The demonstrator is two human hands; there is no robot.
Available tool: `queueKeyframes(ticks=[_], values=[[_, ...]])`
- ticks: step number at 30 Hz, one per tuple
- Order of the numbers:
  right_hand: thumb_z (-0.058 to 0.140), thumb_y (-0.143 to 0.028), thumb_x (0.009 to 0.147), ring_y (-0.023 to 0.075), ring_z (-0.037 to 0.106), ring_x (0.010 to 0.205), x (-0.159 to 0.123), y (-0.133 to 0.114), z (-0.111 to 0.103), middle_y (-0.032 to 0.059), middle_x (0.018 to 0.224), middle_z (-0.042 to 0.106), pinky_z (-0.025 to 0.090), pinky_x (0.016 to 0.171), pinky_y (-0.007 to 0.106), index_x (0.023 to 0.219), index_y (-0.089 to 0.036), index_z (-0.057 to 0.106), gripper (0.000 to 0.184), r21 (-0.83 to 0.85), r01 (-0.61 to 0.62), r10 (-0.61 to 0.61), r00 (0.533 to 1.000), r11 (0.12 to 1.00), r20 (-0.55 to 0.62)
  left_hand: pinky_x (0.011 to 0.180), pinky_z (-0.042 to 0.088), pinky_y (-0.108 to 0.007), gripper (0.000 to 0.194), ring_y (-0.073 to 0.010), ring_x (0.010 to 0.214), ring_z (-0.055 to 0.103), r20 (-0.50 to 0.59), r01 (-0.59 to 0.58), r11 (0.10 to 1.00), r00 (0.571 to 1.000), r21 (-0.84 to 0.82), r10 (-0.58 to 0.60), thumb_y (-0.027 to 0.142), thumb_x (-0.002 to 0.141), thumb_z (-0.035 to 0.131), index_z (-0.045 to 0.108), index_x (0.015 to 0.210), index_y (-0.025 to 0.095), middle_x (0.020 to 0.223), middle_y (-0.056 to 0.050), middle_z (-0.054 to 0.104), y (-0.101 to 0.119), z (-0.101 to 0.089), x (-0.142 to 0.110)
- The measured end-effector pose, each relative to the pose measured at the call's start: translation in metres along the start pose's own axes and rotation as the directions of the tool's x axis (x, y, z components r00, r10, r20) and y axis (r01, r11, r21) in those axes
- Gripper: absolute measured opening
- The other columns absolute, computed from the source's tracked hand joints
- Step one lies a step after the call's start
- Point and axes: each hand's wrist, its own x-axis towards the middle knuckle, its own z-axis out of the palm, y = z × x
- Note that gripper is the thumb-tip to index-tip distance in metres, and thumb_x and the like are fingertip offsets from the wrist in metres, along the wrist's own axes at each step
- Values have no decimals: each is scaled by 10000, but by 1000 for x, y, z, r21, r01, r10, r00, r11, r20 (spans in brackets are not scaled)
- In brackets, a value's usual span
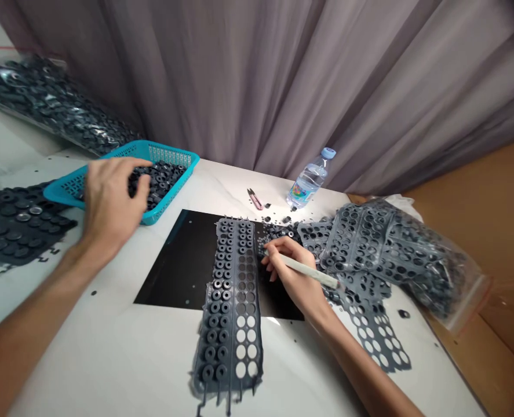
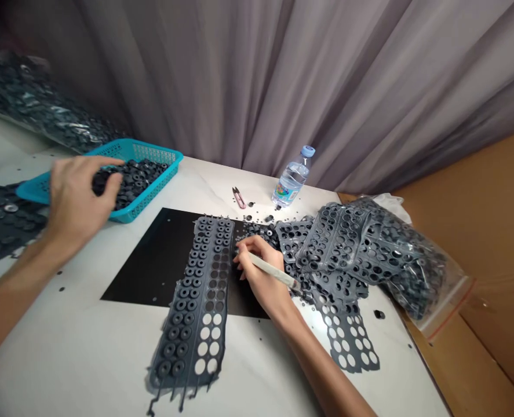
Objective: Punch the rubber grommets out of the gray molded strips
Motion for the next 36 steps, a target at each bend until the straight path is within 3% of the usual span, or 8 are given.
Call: queueKeyframes(ticks=[3, 5, 7, 11, 14, 28, 33, 36], values=[[600, -338, 957, 129, 640, 576, 10, -2, 3, 14, 739, 683, 560, 504, 231, 897, -184, 640, 169, 0, -54, 53, 983, 999, 174, 1067, 420, -486, 241, -269, 1122, 596, 133, -104, 978, 983, -179, 129, 375, 1034, 500, 691, 1121, 257, 1127, -28, 706, 44, 16, -18], [603, -317, 944, 131, 653, 579, 17, -1, 6, 12, 734, 682, 576, 523, 241, 886, -180, 637, 153, 8, -67, 63, 969, 998, 238, 984, 482, -414, 218, -233, 1035, 632, 314, -95, 918, 922, -385, 227, 367, 1036, 510, 693, 1070, 253, 1080, -26, 716, 72, 28, -33], [604, -314, 937, 133, 657, 578, 22, 1, 9, 11, 729, 682, 579, 529, 245, 888, -178, 633, 148, 41, -72, 60, 972, 997, 229, 940, 505, -371, 199, -213, 1014, 647, 434, -38, 862, 852, -506, 292, 340, 1040, 510, 686, 1070, 252, 1078, -25, 708, 91, 36, -48], [607, -323, 941, 127, 655, 600, 21, 9, 11, 17, 751, 690, 569, 564, 239, 897, -174, 637, 158, 106, -72, 50, 979, 992, 198, 991, 468, -403, 174, -214, 1032, 635, 511, -88, 830, 750, -551, 420, 250, 1043, 504, 674, 1077, 235, 1076, -30, 694, 102, 41, -64], [600, -305, 954, 119, 645, 624, 16, 13, 12, 21, 784, 697, 548, 592, 228, 905, -175, 647, 146, 120, -59, 34, 978, 991, 204, 1015, 443, -422, 167, -206, 1034, 630, 519, -121, 815, 716, -567, 467, 202, 1042, 503, 664, 1078, 230, 1076, -21, 696, 98, 40, -63], [600, -319, 950, 121, 622, 618, 15, 17, 16, 23, 769, 709, 499, 552, 210, 899, -181, 662, 160, 85, -46, 30, 984, 995, 175, 938, 427, -421, 212, -221, 1007, 616, 499, -297, 823, 680, -484, 538, 303, 1054, 533, 693, 1175, 233, 1103, -34, 691, 98, 41, -61], [587, -306, 942, 129, 627, 623, 15, 15, 15, 16, 760, 703, 488, 545, 213, 891, -188, 660, 148, 22, -16, 12, 983, 1000, 185, 930, 425, -421, 196, -235, 1023, 611, 491, -362, 816, 663, -450, 565, 262, 1055, 523, 696, 1134, 216, 1110, -47, 681, 102, 41, -65], [587, -287, 928, 133, 629, 607, 16, 13, 15, 9, 739, 697, 475, 535, 215, 879, -191, 660, 130, -23, -9, 14, 981, 1000, 193, 925, 426, -413, 177, -227, 1002, 619, 461, -312, 820, 706, -479, 538, 228, 1055, 507, 681, 1043, 199, 1082, -45, 683, 109, 45, -70]])
